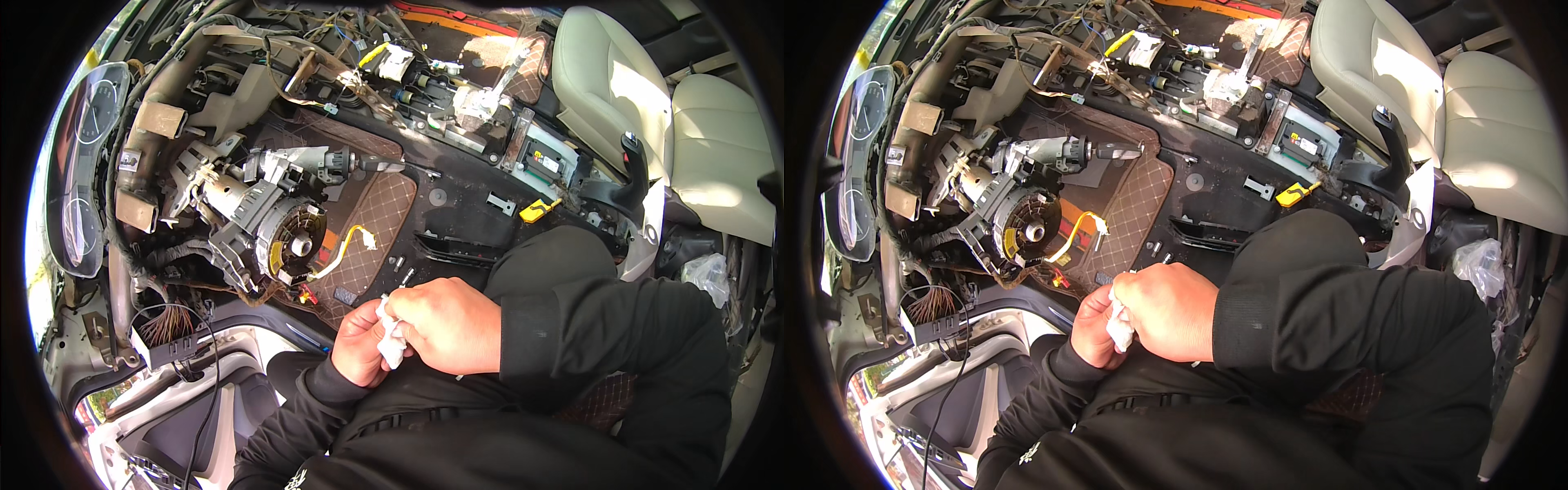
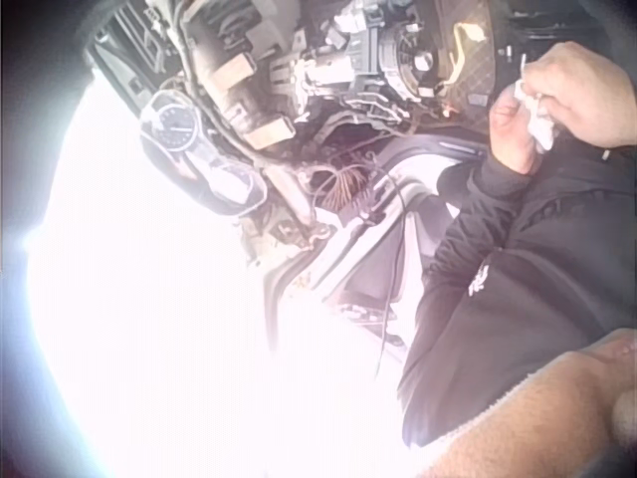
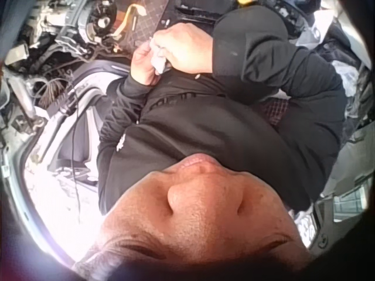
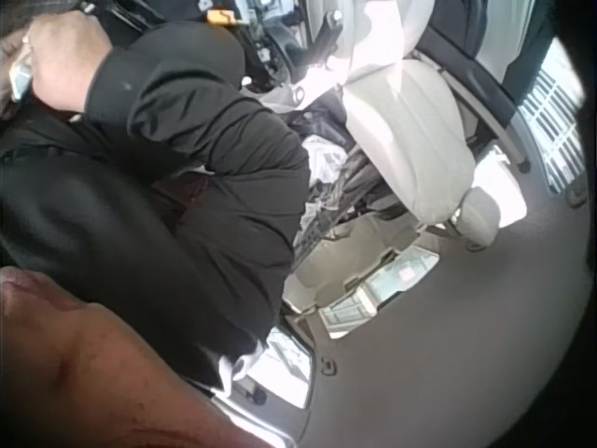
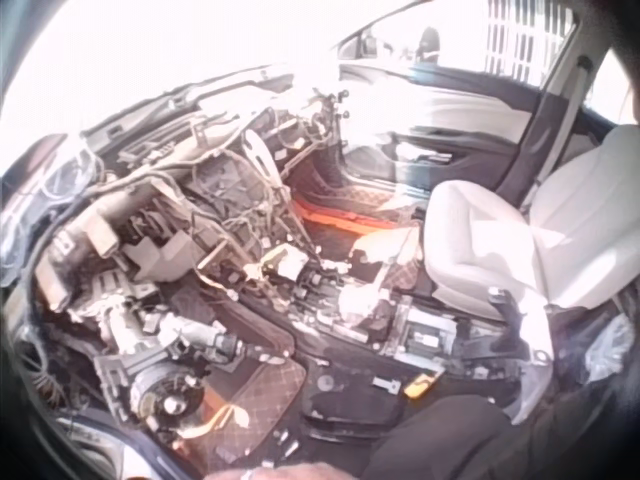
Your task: The person sits inside a damaged white car and uses a screwdriver to remove and reinstall a dashboard component. They retrieve a tool from a box outside the vehicle, then reattach the part to the steering column area.
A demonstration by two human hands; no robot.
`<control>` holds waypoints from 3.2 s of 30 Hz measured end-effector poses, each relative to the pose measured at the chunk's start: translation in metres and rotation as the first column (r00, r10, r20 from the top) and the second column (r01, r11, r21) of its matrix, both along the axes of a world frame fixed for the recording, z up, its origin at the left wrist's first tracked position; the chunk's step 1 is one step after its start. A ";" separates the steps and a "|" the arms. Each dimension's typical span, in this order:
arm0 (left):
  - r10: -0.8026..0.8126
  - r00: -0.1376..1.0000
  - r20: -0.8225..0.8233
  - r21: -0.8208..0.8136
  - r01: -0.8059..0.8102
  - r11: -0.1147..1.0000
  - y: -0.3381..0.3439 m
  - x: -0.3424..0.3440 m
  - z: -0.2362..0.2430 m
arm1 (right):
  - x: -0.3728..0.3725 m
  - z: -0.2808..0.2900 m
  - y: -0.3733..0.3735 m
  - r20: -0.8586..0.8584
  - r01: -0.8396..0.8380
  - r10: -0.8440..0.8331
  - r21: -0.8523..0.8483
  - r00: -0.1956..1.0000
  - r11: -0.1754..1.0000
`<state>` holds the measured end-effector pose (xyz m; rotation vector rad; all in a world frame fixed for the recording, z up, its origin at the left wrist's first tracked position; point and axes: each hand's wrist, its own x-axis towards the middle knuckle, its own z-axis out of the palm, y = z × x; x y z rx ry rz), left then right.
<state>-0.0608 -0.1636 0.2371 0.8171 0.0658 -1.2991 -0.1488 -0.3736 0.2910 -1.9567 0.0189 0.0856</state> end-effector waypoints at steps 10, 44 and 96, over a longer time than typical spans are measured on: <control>-0.042 0.999 0.031 0.034 0.041 0.999 0.007 0.002 0.005 | 0.005 0.002 -0.004 0.064 -0.080 0.083 -0.036 0.995 0.996; -0.648 0.451 0.613 0.564 -0.825 -0.040 0.331 -0.007 -0.162 | -0.005 -0.212 -0.281 -0.075 -0.067 -0.020 -0.966 0.997 0.248; -0.617 0.500 0.608 0.595 -0.801 -0.064 0.317 -0.001 -0.153 | -0.013 -0.225 -0.276 -0.076 0.168 -0.480 -0.879 0.874 0.446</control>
